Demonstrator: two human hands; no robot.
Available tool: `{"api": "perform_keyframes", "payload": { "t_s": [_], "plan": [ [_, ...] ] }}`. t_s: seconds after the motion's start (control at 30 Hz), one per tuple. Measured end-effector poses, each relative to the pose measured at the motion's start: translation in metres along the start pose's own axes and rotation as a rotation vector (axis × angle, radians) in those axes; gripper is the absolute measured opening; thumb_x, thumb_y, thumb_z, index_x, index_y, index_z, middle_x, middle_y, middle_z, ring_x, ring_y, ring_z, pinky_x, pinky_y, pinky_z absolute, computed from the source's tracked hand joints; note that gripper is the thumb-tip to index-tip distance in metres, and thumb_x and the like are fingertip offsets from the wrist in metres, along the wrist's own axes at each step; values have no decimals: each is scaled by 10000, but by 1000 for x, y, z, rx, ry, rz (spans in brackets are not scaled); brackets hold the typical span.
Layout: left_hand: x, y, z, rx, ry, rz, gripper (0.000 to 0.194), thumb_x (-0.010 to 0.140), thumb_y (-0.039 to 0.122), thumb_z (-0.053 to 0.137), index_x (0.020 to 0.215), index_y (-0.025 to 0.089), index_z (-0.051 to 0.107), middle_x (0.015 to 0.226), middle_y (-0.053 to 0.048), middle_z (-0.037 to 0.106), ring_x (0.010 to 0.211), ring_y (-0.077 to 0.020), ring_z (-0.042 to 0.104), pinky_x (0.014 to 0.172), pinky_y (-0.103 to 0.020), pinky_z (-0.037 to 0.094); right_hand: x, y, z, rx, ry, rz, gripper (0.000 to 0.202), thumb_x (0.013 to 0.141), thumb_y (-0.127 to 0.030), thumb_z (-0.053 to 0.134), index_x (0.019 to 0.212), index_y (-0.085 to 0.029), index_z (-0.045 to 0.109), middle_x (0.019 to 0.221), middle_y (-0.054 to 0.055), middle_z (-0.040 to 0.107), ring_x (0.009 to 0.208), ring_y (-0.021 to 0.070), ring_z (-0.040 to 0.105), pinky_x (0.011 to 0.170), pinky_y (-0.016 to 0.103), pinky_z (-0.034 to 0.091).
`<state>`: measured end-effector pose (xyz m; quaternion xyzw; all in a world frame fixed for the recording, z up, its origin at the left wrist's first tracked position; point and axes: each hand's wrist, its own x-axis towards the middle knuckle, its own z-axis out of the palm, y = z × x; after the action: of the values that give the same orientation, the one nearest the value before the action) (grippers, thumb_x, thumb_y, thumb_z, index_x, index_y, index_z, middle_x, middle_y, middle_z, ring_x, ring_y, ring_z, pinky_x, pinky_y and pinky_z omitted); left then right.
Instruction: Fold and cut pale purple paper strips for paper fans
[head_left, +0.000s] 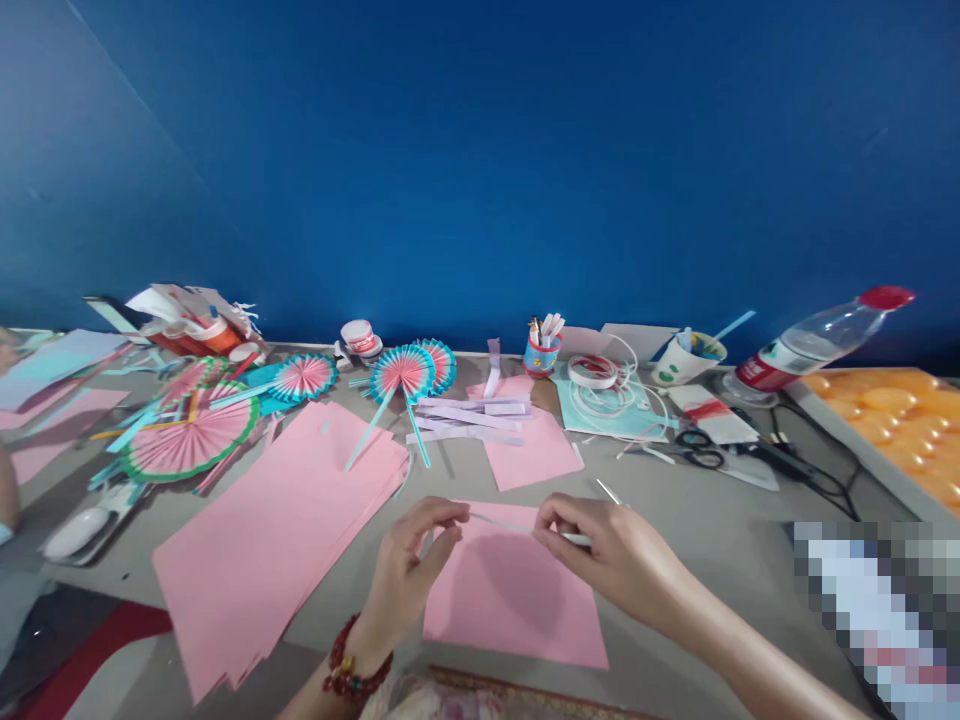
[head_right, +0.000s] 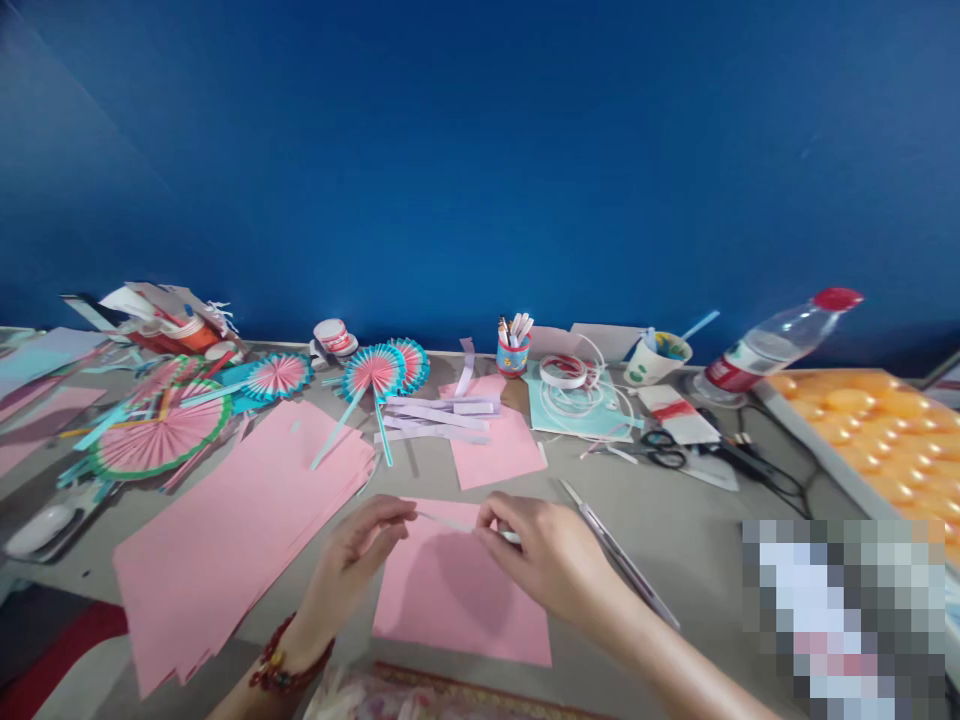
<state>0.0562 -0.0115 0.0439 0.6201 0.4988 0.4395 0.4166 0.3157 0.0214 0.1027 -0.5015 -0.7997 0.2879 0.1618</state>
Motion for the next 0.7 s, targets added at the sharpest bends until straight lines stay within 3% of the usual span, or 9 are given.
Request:
{"api": "perform_keyframes", "payload": {
  "t_s": [0.1, 0.17, 0.27, 0.37, 0.47, 0.57, 0.7],
  "plan": [
    [-11, -16, -10, 207, 34, 35, 229, 998, 279, 499, 1178, 203, 620, 1072, -81, 687, 978, -195, 660, 870, -337, 553, 12, 3, -4, 83, -164, 93, 186, 899, -353, 556, 810, -232, 666, 738, -16, 673, 636, 126, 564, 577, 226, 355],
    [-17, -27, -15, 362, 6, 145, 197, 994, 214, 469, 1106, 205, 630, 1091, -82, 677, 1022, -205, 643, 897, -359, 542, 21, 10, -2, 165, -235, 115, 212, 888, -383, 567, 801, -217, 665, 720, -15, 646, 652, 126, 537, 601, 230, 359],
    [-21, -41, -18, 597, -118, 316, 252, 976, 146, 450, 1145, 204, 627, 1167, -96, 662, 1106, -234, 606, 961, -424, 518, 34, 21, 5, 267, -318, 148, 256, 859, -428, 597, 784, -191, 659, 679, -15, 589, 641, 119, 482, 595, 237, 340],
    [-20, -48, -16, 774, -252, 342, 348, 964, 156, 490, 1302, 195, 558, 1293, -109, 623, 1206, -262, 559, 1018, -473, 497, 44, 25, 13, 400, -378, 199, 317, 816, -486, 636, 763, -174, 628, 626, -38, 494, 592, 98, 408, 547, 234, 294],
    [-20, -50, -14, 821, -326, 355, 366, 955, 164, 513, 1320, 177, 536, 1356, -116, 588, 1244, -262, 537, 1067, -483, 470, 50, 21, 17, 570, -488, 271, 366, 790, -537, 659, 767, -180, 581, 571, -80, 394, 505, 67, 307, 475, 226, 217],
    [-24, -54, -14, 790, -316, 382, 283, 956, 157, 504, 1231, 163, 572, 1366, -129, 569, 1252, -268, 524, 1090, -503, 444, 55, 17, 22, 697, -614, 324, 403, 776, -573, 682, 799, -190, 562, 522, -108, 357, 446, 51, 249, 433, 226, 157],
    [-28, -61, -17, 713, -219, 358, 253, 957, 143, 484, 1192, 164, 574, 1307, -139, 579, 1202, -271, 538, 1008, -480, 495, 63, 23, 42, 791, -581, 378, 440, 740, -591, 724, 803, -199, 536, 481, -123, 365, 419, 44, 233, 416, 222, 137]
  ]
}}
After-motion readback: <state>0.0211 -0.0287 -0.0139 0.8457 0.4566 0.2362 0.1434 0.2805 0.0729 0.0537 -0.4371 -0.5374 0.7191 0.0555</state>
